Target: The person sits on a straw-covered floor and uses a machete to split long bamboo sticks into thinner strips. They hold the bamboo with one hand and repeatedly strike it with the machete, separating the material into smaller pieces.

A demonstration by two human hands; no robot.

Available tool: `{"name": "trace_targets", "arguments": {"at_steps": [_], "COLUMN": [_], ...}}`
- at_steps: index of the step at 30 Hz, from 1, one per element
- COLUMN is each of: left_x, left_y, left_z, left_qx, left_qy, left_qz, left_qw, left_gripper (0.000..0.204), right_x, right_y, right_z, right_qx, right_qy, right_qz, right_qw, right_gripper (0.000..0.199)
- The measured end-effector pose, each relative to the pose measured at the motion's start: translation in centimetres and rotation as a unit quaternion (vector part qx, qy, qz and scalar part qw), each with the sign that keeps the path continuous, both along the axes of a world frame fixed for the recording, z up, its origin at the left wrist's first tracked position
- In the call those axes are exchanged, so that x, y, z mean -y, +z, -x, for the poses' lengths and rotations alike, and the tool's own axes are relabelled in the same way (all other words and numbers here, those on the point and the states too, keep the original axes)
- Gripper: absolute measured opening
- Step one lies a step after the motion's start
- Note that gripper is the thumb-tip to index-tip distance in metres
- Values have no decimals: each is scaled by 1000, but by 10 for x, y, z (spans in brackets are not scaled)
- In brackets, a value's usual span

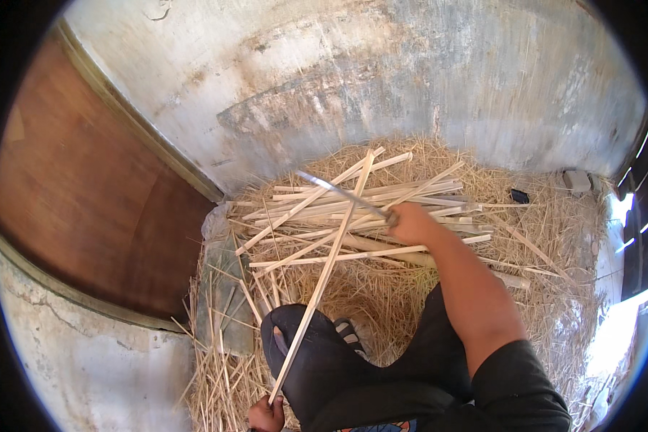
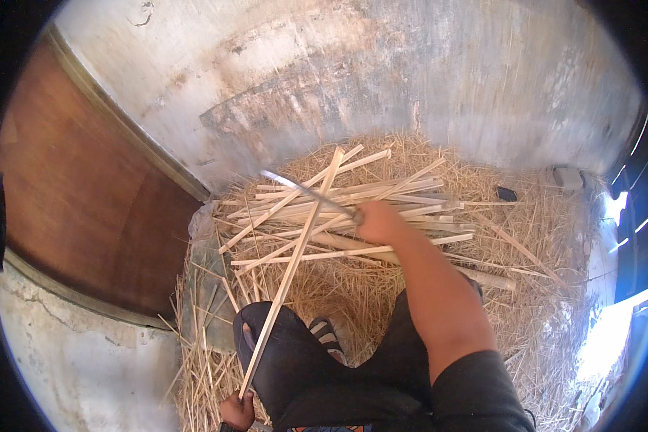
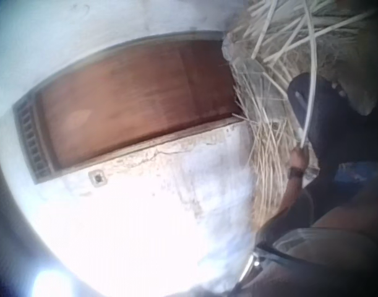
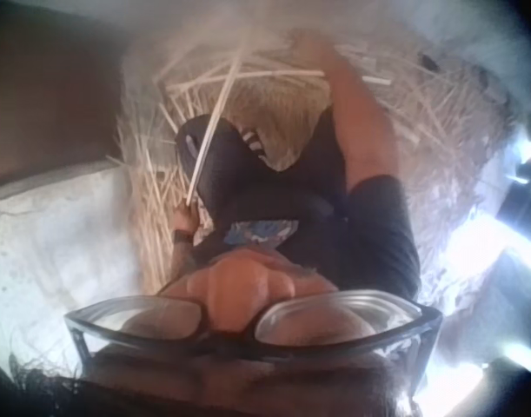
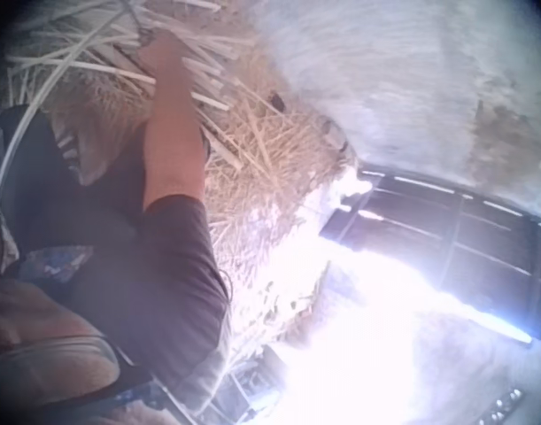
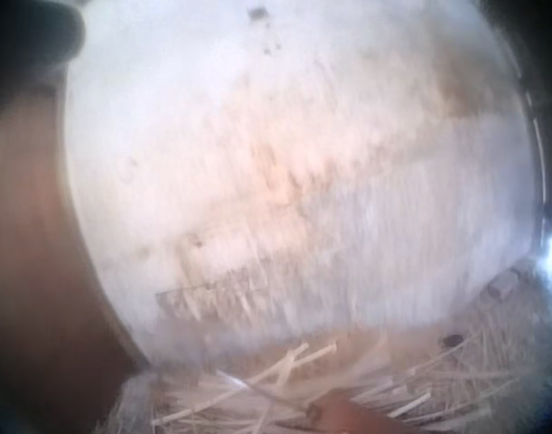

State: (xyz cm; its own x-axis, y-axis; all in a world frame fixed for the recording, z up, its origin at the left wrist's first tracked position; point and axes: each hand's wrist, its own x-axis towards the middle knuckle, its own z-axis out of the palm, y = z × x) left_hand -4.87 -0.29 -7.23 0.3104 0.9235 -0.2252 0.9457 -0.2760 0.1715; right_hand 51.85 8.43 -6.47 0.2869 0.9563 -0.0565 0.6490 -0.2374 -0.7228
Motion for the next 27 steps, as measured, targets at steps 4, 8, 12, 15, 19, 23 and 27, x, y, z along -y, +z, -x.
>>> {"name": "trace_targets", "arguments": {"at_steps": [4, 8, 12, 15, 19, 23, 27], "left_x": [10, 1, 0, -1, -5, -7, 13], "left_y": [0, -8, 1, 1, 5, 0, -29], "left_z": [4, -1, 6, 6, 7, 31, 69], "left_qx": [40, 122, 17, 25, 41, 42, 34], "left_qy": [7, -7, -4, -29, -39, -37, 40], "left_qz": [-11, -88, 14, -30, 6, -15, -5], "left_qw": [999, 989, 1000, 999, 998, 998, 999], "left_gripper": [41, 35, 42, 47, 45, 43, 43], "right_x": [7, -2, -4, 8, 4, -7, 12], "right_y": [49, -8, 2, 47, -16, -12, 32], "right_z": [78, -6, 22, 70, -33, -32, -26], "right_qx": [202, -11, 52, 252, -26, -18, -138], "right_qy": [197, -60, 20, 176, -157, -230, -231], "right_qz": [-6, 2, -38, 14, 36, -72, -78], "right_qw": [959, 998, 998, 952, 987, 970, 960], "right_gripper": [26, 28, 29, 33, 37, 39, 46]}}
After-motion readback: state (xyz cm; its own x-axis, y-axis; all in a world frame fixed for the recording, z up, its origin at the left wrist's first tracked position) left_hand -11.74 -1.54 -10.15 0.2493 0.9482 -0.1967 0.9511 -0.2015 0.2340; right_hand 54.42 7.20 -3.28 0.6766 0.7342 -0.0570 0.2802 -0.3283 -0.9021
